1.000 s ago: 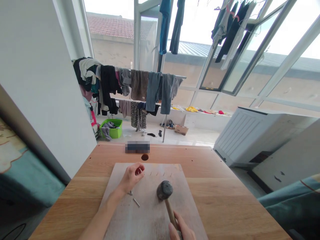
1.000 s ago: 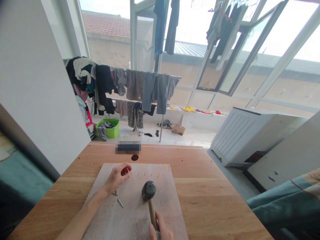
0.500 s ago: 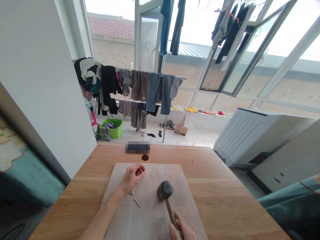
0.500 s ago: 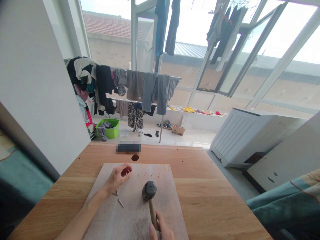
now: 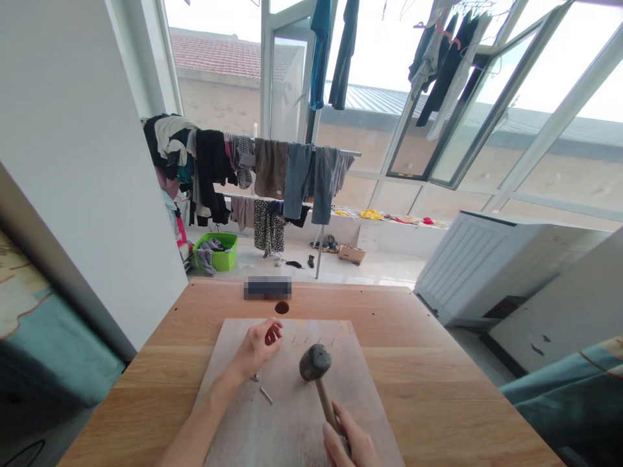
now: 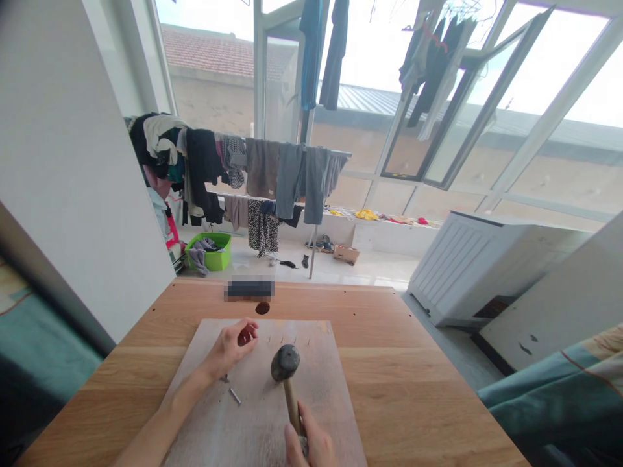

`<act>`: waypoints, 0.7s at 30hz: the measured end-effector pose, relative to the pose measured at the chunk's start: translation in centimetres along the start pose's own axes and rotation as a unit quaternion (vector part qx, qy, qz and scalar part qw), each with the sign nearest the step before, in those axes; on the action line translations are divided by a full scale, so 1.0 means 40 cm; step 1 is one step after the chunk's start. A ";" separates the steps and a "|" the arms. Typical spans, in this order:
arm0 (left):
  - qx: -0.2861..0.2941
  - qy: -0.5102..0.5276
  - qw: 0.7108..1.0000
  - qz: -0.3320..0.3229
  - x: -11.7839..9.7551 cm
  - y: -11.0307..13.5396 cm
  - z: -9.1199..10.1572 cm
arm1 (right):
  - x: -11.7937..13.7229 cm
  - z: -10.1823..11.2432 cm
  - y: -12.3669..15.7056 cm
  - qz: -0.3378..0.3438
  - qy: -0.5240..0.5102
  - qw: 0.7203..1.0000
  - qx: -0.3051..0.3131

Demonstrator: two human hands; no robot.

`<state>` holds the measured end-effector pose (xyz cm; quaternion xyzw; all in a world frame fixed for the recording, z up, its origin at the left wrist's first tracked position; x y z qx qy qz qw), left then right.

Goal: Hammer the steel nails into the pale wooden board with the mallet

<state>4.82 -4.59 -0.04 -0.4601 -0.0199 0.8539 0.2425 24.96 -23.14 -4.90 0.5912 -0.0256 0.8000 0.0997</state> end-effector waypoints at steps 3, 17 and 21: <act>0.004 0.004 1.000 0.005 -0.006 0.000 0.002 | 0.083 -0.023 -0.034 0.009 -0.039 0.999 0.032; 0.013 0.018 1.000 0.005 0.000 -0.001 0.004 | 0.178 -0.087 -0.093 -0.032 -0.081 0.995 0.052; 0.013 -0.015 1.000 0.002 -0.003 0.001 0.014 | 0.096 -0.067 -0.055 -0.009 -0.069 0.998 -0.005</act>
Point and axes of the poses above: each hand's wrist, its own y-axis away from the middle knuckle, its own z-axis out of the back of the hand, x = y × z, the point moved 2 cm from there along -y, towards the middle knuckle, and after that the axes turned 5 degrees about -y, right-handed, at the moved point
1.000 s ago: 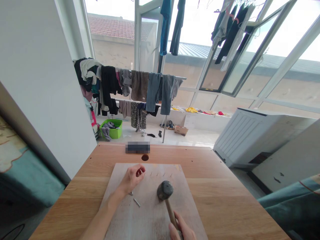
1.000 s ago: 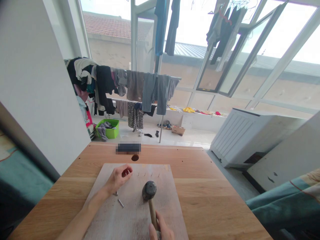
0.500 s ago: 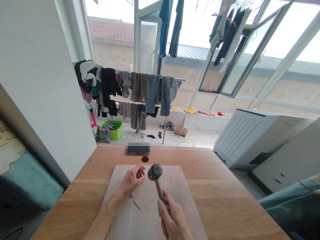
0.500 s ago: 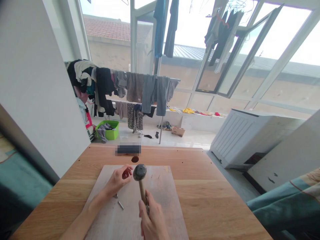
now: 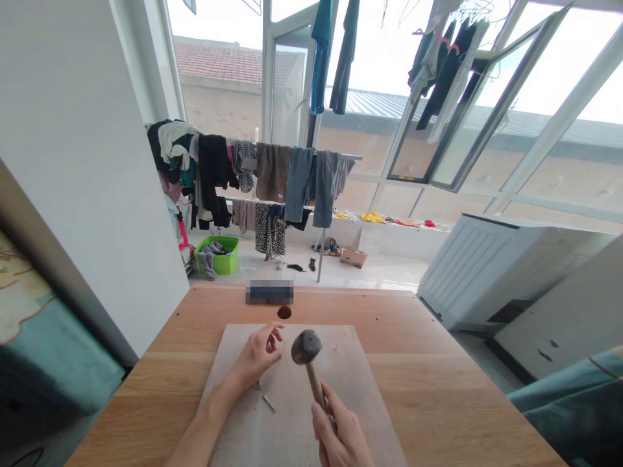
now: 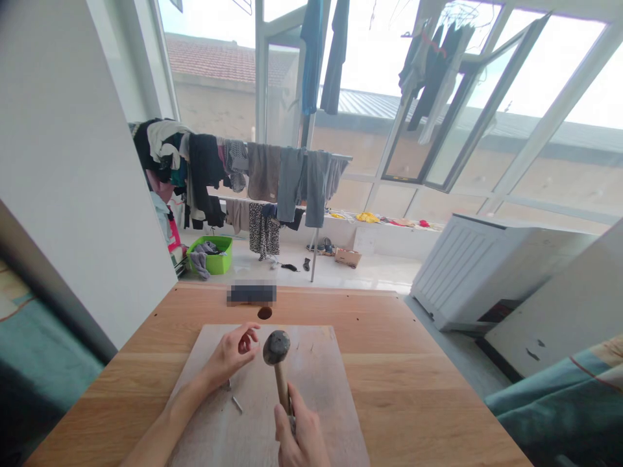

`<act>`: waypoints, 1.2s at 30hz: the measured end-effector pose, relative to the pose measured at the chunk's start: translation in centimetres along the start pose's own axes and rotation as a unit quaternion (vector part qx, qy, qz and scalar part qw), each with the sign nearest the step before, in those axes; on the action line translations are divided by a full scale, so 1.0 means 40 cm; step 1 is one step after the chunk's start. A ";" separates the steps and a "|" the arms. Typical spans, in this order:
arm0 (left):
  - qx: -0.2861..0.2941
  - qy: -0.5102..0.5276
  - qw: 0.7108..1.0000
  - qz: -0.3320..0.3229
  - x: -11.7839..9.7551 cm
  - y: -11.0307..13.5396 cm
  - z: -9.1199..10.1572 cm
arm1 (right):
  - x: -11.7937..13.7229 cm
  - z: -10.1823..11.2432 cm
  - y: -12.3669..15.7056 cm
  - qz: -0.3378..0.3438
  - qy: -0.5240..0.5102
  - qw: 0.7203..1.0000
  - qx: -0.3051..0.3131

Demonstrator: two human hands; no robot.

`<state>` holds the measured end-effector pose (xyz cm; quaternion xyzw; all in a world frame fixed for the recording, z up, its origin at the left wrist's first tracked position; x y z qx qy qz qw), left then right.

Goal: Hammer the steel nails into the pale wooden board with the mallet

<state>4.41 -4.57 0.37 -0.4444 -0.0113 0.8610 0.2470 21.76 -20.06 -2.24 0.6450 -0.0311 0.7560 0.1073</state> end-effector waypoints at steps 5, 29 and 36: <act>-0.021 -0.154 0.988 -0.007 -0.039 0.010 0.091 | -0.080 0.009 0.019 0.029 0.068 0.997 0.004; 0.155 -0.291 0.944 0.030 -0.116 0.075 0.081 | -0.115 -0.003 0.007 0.025 0.049 0.998 0.037; 0.180 -0.389 0.901 0.061 -0.132 0.080 0.062 | -0.117 -0.001 0.008 0.018 0.062 0.997 0.031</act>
Point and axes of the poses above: each hand's wrist, its own y-axis away from the middle knuckle, its own z-axis out of the back of the hand, x = y × z, the point moved 2 cm from there along -y, towards the middle knuckle, and after that the axes turned 5 degrees about -y, right-handed, at the moved point
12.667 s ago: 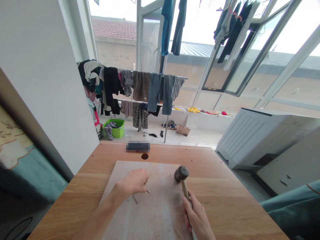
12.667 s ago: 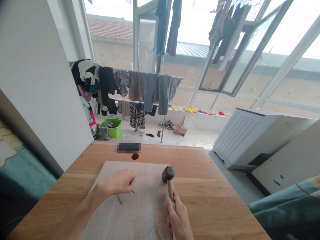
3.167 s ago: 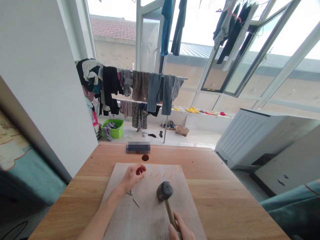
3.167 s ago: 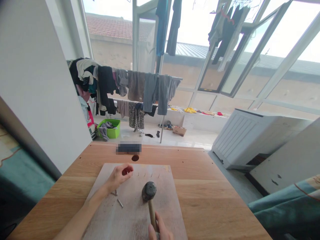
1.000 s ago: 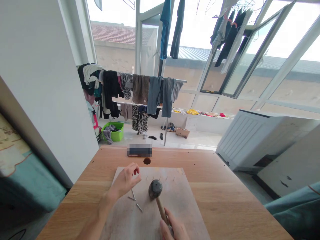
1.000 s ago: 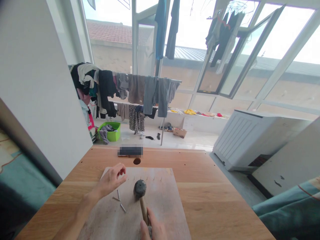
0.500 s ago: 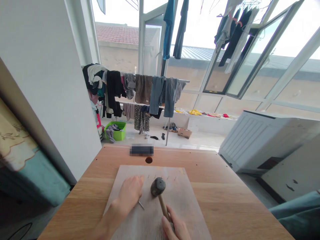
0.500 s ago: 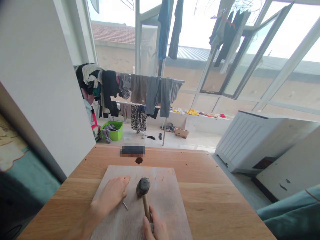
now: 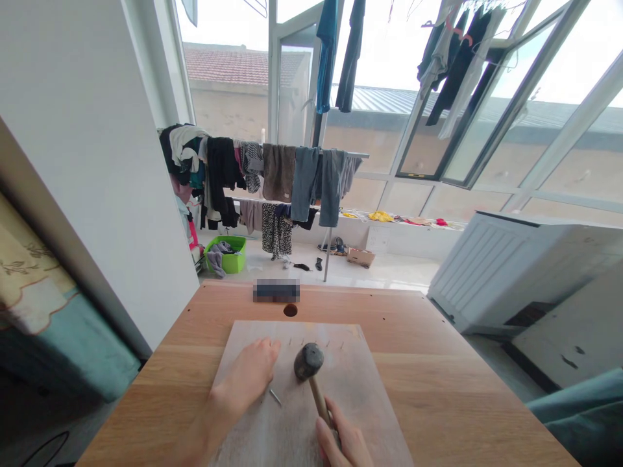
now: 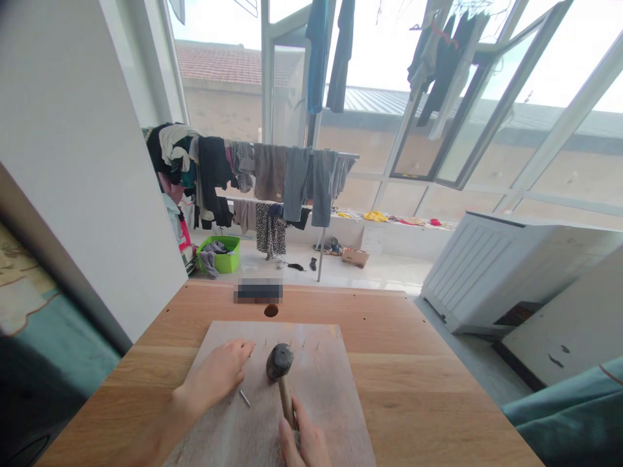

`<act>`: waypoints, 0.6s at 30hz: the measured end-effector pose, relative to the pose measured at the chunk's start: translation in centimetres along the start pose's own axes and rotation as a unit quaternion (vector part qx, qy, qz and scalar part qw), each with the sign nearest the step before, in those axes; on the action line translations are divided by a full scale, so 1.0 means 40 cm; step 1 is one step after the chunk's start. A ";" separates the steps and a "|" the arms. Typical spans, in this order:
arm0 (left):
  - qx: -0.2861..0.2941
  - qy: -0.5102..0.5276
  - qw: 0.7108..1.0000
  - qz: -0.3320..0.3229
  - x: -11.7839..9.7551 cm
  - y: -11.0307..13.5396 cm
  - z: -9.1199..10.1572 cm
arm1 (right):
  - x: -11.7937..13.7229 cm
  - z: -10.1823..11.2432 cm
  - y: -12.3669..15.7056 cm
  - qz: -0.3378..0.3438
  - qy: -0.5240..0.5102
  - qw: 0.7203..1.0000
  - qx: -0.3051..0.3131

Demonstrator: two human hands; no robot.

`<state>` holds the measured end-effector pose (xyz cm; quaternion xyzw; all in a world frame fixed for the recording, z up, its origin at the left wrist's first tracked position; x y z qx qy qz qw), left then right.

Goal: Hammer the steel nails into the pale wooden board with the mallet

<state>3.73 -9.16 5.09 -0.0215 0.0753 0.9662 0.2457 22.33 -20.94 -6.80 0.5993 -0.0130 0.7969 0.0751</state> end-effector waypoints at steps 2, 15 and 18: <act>0.013 -0.019 1.000 -0.001 -0.006 -0.010 0.003 | -0.001 0.000 -0.001 0.009 -0.002 1.000 0.003; -0.186 0.356 0.915 -0.040 0.101 -0.079 -0.047 | 0.003 0.000 -0.004 0.000 -0.022 0.999 0.030; -0.192 0.377 0.905 -0.033 0.104 -0.090 -0.085 | 0.000 0.003 -0.005 0.013 -0.006 0.999 0.031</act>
Point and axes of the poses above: each hand's wrist, its own y-axis away from the middle knuckle, its own z-axis out of the back of the hand, x = y × z, the point moved 2 cm from there along -y, towards the middle knuckle, and after that the axes turned 5 degrees about -y, right-handed, at the moved point
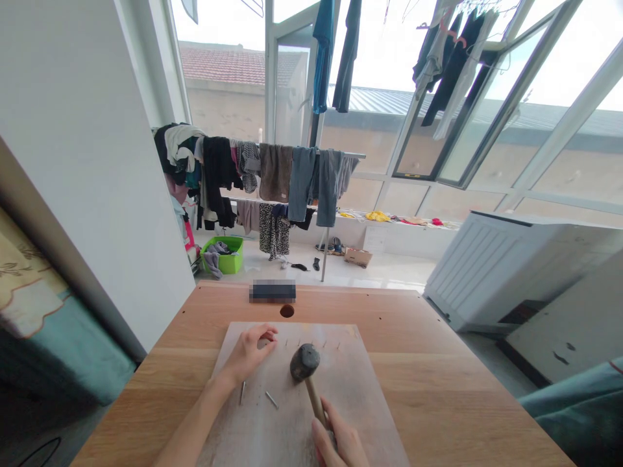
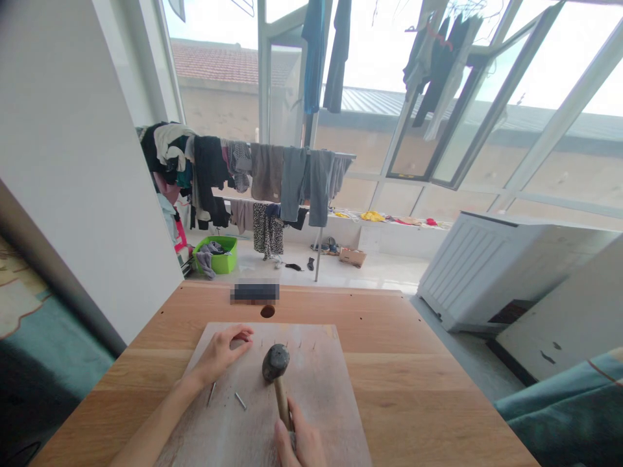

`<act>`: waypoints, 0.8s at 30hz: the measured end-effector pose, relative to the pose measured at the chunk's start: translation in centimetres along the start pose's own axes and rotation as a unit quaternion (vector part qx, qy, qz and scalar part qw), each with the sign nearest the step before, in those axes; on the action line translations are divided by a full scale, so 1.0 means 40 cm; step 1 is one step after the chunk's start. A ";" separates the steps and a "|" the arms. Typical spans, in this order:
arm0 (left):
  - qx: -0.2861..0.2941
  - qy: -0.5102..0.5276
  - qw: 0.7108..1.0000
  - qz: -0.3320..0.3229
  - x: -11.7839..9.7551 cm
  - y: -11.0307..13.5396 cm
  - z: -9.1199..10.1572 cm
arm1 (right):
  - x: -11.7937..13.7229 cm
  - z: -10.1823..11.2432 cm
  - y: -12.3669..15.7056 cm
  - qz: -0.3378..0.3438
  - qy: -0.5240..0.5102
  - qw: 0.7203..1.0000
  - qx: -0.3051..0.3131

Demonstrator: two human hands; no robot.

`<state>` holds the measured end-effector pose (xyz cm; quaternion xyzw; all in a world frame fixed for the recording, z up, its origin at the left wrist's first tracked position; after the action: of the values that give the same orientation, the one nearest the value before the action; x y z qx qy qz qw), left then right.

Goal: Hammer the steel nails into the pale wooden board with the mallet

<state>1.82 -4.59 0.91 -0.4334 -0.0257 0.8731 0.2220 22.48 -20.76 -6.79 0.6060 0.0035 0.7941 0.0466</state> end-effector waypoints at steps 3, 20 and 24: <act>-0.004 -0.004 1.000 -0.017 0.020 0.004 -0.015 | -0.006 0.000 0.001 0.003 -0.001 1.000 -0.014; -0.026 0.006 0.999 -0.044 0.028 0.005 -0.033 | 0.234 -0.057 -0.081 -0.027 -0.066 0.996 0.054; -0.009 0.011 0.999 -0.037 0.023 0.003 -0.025 | 0.243 -0.084 -0.104 -0.022 -0.055 0.997 0.056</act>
<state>2.07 -4.49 -0.42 -0.4437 -0.0476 0.8591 0.2507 16.99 -15.67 1.39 0.6505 0.0587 0.7566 0.0303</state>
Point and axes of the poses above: each hand's wrist, its own y-axis away from the middle knuckle, its own z-axis out of the back of the hand, x = y × z, the point moved 2 cm from there along -y, towards the middle knuckle, and after that the axes turned 5 degrees about -y, right-handed, at the moved point
